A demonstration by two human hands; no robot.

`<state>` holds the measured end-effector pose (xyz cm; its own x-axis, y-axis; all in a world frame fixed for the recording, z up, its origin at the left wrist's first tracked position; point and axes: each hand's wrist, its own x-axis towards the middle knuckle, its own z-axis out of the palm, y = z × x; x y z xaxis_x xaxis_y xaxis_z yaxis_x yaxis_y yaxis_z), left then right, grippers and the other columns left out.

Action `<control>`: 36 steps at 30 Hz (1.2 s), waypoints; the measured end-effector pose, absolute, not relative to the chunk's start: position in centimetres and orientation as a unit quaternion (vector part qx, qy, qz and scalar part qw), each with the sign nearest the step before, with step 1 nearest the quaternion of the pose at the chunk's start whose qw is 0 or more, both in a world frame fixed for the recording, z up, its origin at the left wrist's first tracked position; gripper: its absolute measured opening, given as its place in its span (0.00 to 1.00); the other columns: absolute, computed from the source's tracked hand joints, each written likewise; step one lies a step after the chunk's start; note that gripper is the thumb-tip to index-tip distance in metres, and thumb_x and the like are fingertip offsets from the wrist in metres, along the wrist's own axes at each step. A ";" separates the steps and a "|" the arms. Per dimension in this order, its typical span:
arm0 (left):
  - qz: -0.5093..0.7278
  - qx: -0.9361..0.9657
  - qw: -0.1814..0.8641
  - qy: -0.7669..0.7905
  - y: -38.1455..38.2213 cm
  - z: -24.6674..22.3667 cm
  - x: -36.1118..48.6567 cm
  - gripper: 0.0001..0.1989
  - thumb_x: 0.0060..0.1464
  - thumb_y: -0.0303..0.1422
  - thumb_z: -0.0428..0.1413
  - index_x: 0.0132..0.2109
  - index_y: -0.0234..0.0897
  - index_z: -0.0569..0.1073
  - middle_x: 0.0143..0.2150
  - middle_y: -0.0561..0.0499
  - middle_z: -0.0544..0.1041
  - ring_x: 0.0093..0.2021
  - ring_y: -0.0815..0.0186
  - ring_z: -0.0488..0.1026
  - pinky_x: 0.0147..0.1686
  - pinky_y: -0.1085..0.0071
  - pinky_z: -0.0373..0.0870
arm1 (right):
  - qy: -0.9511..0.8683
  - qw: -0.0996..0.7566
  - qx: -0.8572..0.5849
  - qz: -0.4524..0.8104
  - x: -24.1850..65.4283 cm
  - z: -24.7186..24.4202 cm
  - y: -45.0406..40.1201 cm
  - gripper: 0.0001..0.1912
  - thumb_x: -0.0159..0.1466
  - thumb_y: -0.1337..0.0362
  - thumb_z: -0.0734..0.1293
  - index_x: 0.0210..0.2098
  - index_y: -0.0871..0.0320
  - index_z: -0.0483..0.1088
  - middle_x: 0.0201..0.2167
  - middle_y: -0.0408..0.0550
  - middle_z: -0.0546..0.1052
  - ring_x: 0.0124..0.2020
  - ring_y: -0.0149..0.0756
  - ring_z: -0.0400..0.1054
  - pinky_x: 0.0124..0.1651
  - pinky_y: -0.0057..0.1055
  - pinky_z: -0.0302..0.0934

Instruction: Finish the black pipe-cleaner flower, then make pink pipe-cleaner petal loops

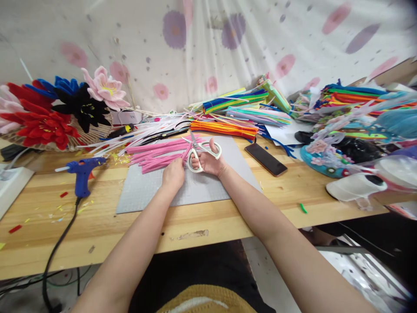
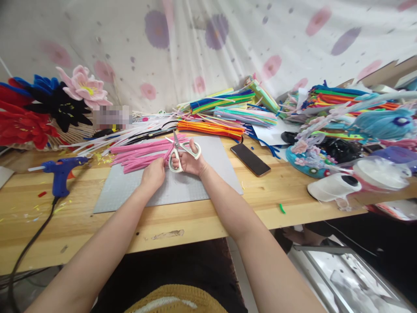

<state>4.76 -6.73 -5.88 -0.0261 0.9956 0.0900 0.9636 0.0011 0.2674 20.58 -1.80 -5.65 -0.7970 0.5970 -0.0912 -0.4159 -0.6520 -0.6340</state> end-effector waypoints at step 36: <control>0.114 0.765 -0.026 0.633 -1.9 -1.5 -4.0 0.16 0.55 0.38 0.46 0.44 0.37 0.74 0.45 0.45 0.74 0.47 0.61 0.69 0.47 0.68 0.64 | -0.662 0.176 -0.726 0.063 27.4 -6.0 1.0 0.23 0.59 0.56 0.62 0.46 0.70 0.64 0.46 0.69 0.69 0.49 0.54 0.64 0.49 0.40 0.55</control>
